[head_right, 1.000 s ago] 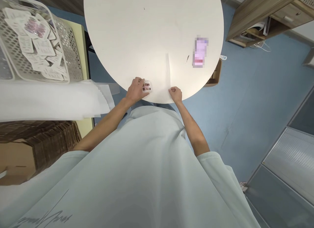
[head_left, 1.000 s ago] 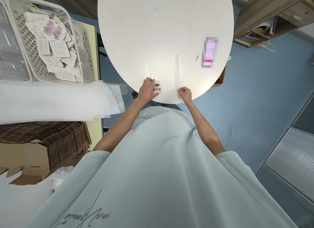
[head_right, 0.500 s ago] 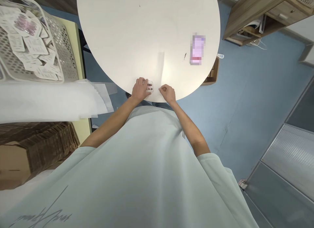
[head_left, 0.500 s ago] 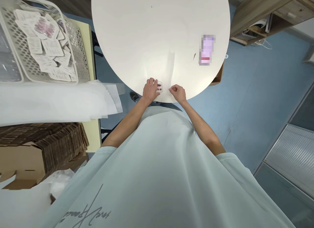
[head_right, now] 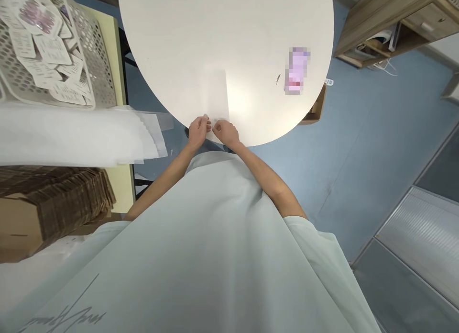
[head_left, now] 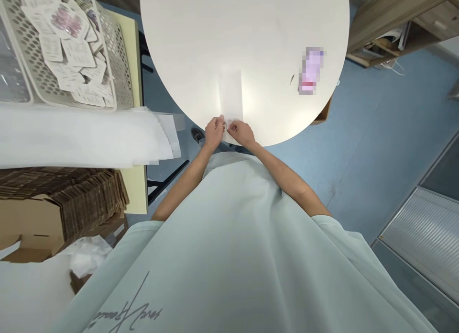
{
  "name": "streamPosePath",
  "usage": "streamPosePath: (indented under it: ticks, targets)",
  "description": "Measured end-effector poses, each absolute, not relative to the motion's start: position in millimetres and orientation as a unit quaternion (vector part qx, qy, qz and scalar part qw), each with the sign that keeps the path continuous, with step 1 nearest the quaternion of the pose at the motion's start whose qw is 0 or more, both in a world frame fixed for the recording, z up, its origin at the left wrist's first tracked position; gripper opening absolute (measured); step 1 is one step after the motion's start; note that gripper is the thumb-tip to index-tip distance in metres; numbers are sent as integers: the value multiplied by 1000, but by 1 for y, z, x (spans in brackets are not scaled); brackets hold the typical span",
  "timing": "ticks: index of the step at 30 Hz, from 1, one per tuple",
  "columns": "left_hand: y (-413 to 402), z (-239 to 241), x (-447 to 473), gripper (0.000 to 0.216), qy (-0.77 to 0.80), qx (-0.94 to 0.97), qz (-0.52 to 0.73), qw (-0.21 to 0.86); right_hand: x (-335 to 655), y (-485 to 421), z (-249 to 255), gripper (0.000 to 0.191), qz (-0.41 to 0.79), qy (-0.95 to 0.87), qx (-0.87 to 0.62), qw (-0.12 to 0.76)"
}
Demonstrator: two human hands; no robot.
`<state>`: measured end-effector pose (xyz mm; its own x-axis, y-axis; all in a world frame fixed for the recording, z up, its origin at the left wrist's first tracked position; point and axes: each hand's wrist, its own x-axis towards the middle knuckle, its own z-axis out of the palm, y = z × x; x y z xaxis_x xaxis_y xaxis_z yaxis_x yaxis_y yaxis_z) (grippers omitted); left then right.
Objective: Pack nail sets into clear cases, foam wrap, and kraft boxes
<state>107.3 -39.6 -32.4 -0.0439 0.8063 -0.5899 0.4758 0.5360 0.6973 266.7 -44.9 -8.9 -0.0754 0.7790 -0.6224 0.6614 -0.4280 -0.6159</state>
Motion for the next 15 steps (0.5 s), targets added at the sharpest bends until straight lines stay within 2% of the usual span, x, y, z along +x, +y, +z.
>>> streamPosePath:
  ticks: [5, 10, 15]
  targets:
    - [-34, -31, 113, 15, 742, 478, 82, 464, 255, -45, -19, 19, 522, -521, -673, 63]
    - [-31, -34, 114, 19, 752, 481, 77, 444, 269, -46, -14, 13, 504, -515, -687, 91]
    - [-29, -37, 114, 18, 757, 476, 67, 442, 297, -48, -13, 18, 447, -470, -753, 113]
